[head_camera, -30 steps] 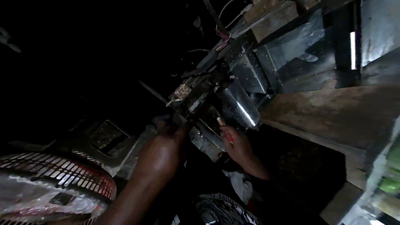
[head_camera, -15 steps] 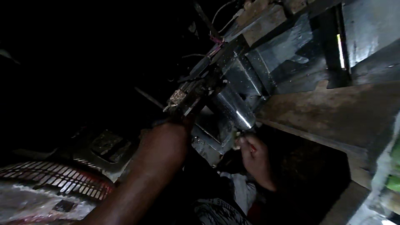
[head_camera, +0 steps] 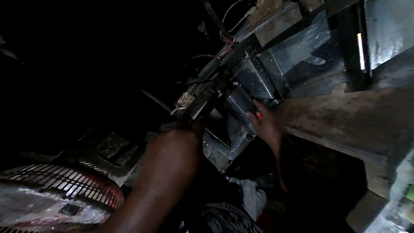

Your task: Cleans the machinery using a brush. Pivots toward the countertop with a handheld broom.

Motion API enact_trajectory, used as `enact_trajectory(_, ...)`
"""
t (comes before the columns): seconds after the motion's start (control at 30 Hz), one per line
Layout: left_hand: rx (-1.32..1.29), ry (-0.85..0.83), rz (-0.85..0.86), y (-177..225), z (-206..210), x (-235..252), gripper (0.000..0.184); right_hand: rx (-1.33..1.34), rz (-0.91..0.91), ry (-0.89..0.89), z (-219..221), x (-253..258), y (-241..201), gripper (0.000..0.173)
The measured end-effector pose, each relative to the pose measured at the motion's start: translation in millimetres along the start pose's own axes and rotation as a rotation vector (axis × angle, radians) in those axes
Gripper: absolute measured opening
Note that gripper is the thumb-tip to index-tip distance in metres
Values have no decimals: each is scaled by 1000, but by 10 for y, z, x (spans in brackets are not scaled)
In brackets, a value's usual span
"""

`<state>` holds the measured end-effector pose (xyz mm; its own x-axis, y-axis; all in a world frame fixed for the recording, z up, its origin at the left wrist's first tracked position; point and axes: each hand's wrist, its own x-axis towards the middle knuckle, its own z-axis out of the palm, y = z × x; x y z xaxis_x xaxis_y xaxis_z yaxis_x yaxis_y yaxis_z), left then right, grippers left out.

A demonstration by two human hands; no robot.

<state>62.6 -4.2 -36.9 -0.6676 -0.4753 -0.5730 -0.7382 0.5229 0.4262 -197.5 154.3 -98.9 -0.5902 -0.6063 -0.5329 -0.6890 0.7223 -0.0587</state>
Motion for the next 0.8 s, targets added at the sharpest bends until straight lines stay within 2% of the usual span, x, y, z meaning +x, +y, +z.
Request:
enact_trajectory(0.17, -10, -147, -63, 86, 115, 233, 28, 38, -15, 60, 68, -6, 39, 59)
enact_trajectory(0.4, -34, -147, -75, 91, 140, 334, 17, 26, 0, 28, 48, -15, 13, 60)
enact_trajectory(0.57, -25, -38, -46, 24, 50, 132, 43, 64, -35, 168, 132, -137, -82, 61)
enact_trajectory(0.63, -38, -10, -38, 42, 37, 109, 41, 85, -23, 169, 194, -191, -128, 64)
enact_trajectory(0.8, 31, -186, -76, 176, 25, 362, 23, 107, -32, 200, 257, -188, -145, 69)
